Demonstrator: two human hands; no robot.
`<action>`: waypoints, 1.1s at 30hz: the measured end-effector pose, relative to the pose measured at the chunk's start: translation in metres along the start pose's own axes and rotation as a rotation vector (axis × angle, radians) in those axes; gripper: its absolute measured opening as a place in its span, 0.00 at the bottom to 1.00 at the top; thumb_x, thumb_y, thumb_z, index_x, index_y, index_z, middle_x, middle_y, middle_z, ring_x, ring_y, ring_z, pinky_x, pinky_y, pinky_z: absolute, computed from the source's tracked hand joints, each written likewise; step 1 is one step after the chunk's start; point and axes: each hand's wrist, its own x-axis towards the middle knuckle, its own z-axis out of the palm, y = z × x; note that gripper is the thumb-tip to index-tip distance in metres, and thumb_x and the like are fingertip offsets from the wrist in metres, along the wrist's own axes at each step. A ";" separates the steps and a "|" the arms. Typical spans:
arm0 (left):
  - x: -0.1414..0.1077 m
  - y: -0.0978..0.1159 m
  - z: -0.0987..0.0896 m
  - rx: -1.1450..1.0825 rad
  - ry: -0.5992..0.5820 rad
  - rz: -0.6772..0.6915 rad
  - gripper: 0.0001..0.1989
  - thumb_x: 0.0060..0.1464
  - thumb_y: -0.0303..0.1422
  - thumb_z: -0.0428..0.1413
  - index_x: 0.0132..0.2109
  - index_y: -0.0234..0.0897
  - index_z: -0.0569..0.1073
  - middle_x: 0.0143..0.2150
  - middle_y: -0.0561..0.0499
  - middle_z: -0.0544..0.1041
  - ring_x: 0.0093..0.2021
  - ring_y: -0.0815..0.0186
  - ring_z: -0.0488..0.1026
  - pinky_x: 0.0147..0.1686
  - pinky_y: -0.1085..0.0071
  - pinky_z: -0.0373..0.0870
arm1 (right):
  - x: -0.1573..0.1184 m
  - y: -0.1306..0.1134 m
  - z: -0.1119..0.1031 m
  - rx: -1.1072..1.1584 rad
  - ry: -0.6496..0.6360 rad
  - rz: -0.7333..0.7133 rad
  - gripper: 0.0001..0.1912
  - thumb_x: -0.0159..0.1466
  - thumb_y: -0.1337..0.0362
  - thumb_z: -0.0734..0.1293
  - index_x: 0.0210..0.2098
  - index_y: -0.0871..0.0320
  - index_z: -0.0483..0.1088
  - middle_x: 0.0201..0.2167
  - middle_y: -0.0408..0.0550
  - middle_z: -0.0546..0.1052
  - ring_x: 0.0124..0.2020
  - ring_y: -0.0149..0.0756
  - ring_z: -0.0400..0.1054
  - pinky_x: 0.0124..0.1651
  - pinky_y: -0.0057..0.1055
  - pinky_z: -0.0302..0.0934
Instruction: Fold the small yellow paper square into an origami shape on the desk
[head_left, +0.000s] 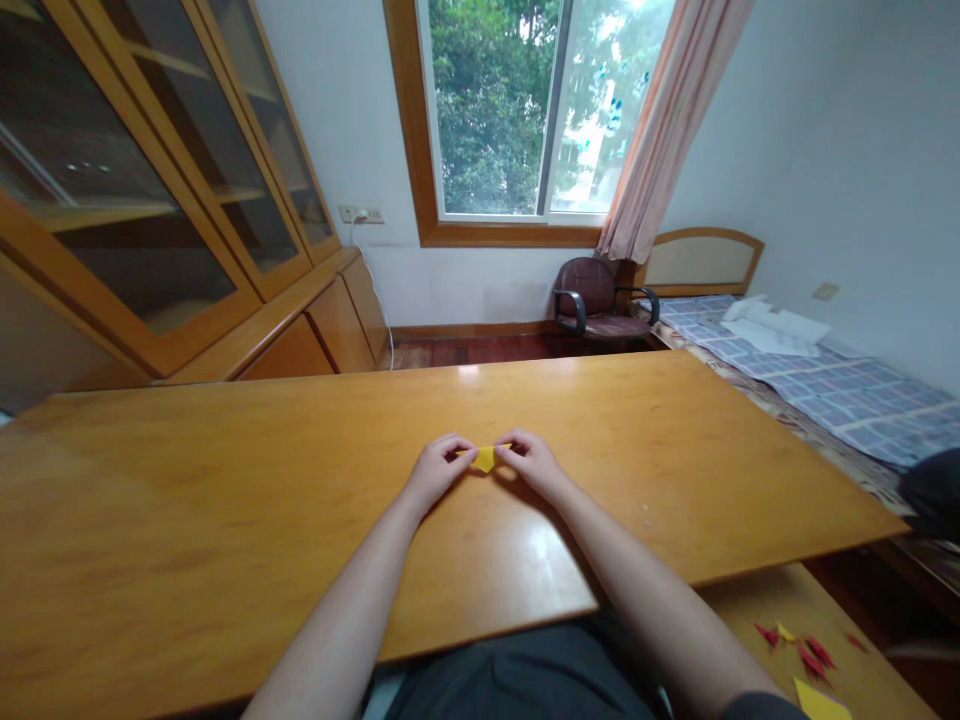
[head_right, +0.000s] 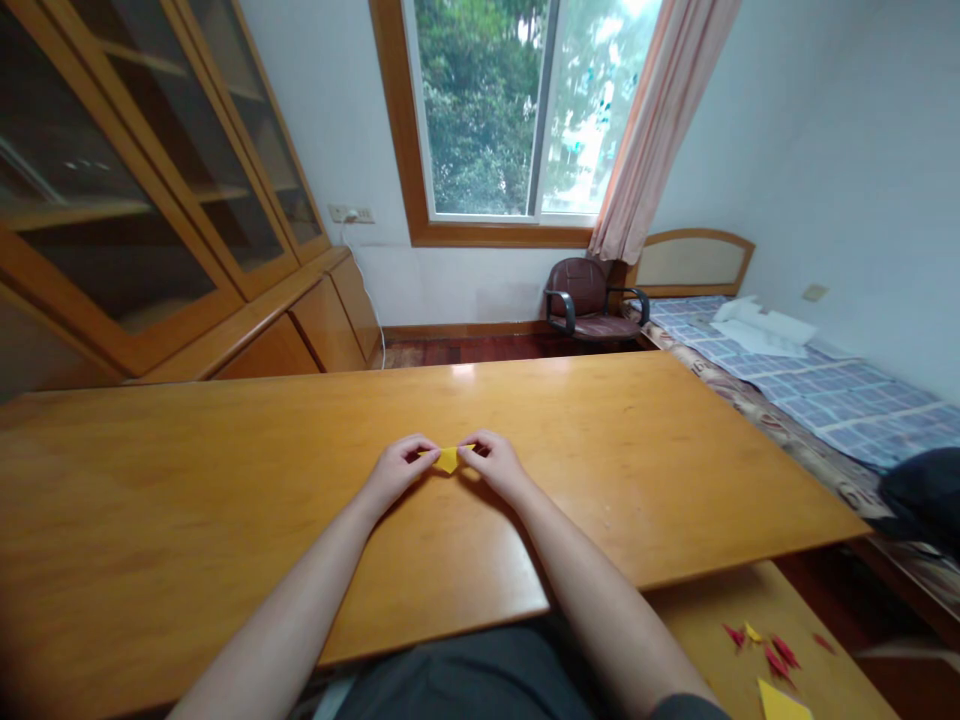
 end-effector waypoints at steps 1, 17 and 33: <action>0.000 0.002 0.000 0.013 -0.003 0.016 0.09 0.54 0.36 0.56 0.31 0.36 0.76 0.31 0.50 0.76 0.34 0.65 0.72 0.35 0.72 0.65 | 0.000 -0.001 0.000 -0.029 -0.008 -0.018 0.07 0.58 0.61 0.68 0.31 0.59 0.75 0.28 0.44 0.75 0.30 0.32 0.67 0.34 0.27 0.59; -0.005 0.008 0.004 0.148 -0.087 0.105 0.11 0.57 0.37 0.54 0.32 0.38 0.76 0.31 0.49 0.75 0.33 0.65 0.71 0.35 0.71 0.65 | -0.005 -0.013 0.004 -0.174 -0.103 -0.170 0.06 0.60 0.64 0.67 0.29 0.57 0.75 0.29 0.46 0.77 0.32 0.35 0.68 0.38 0.31 0.61; -0.001 -0.006 -0.003 -0.115 0.097 -0.106 0.11 0.50 0.39 0.57 0.28 0.36 0.73 0.28 0.52 0.73 0.30 0.66 0.69 0.32 0.73 0.63 | 0.002 -0.001 -0.005 0.120 0.187 0.102 0.09 0.54 0.59 0.68 0.26 0.59 0.71 0.23 0.43 0.73 0.27 0.33 0.65 0.33 0.29 0.59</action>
